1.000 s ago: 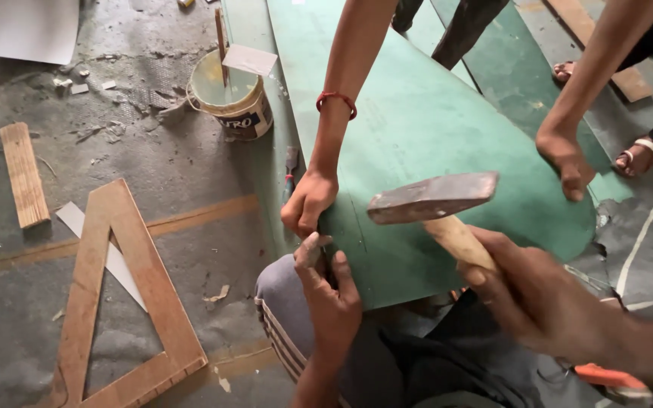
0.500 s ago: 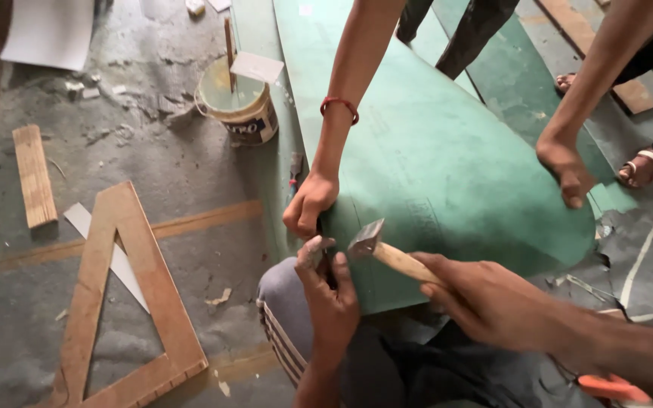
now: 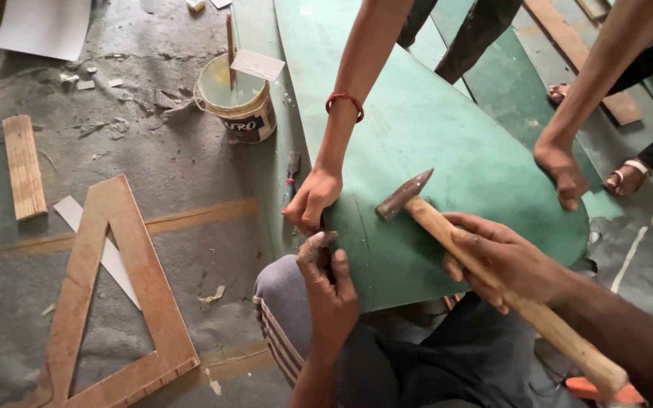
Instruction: Upholstering and assembling a curved furniture component by hammering tacks or staples through material onto a frame.
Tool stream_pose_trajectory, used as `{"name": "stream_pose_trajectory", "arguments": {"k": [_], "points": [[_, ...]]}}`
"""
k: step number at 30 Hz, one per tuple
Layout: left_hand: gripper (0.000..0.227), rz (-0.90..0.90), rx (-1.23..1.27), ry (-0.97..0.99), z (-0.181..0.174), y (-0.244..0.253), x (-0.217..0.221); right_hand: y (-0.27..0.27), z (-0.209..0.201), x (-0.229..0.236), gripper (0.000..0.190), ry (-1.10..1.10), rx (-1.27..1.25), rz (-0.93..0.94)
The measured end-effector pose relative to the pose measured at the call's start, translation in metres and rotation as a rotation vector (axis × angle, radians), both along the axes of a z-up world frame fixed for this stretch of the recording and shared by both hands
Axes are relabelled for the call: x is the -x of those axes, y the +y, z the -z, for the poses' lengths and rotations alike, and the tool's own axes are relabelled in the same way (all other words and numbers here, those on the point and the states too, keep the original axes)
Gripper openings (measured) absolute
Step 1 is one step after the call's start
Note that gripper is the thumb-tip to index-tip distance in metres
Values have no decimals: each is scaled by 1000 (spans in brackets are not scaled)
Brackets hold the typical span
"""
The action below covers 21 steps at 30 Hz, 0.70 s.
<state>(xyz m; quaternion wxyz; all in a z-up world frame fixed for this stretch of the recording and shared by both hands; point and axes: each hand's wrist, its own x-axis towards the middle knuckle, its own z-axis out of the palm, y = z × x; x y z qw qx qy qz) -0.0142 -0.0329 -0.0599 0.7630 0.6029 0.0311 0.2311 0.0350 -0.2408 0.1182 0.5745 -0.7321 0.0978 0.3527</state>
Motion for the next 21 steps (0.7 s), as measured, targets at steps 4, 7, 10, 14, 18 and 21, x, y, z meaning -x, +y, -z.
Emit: {"name": "stream_pose_trajectory", "arguments": {"k": [4, 7, 10, 14, 18, 21], "points": [[39, -8, -33, 5, 0, -1, 1, -2, 3, -13, 66, 67, 87, -150], [38, -8, -15, -10, 4, -2, -1, 4, -17, -15, 65, 57, 98, -226], [38, -16, -1, -20, 6, -3, 0, 18, -40, -12, 65, -82, 273, -291], [41, 2, -25, -10, 0, -1, 0, 4, -18, 0, 67, -755, 401, -571], [40, 7, -6, -37, 2, -2, 1, 10, -22, 4, 72, -867, 396, -802], [41, -5, 22, -35, 3, -3, 0, 15, -37, 5, 84, -707, 591, -681]]}}
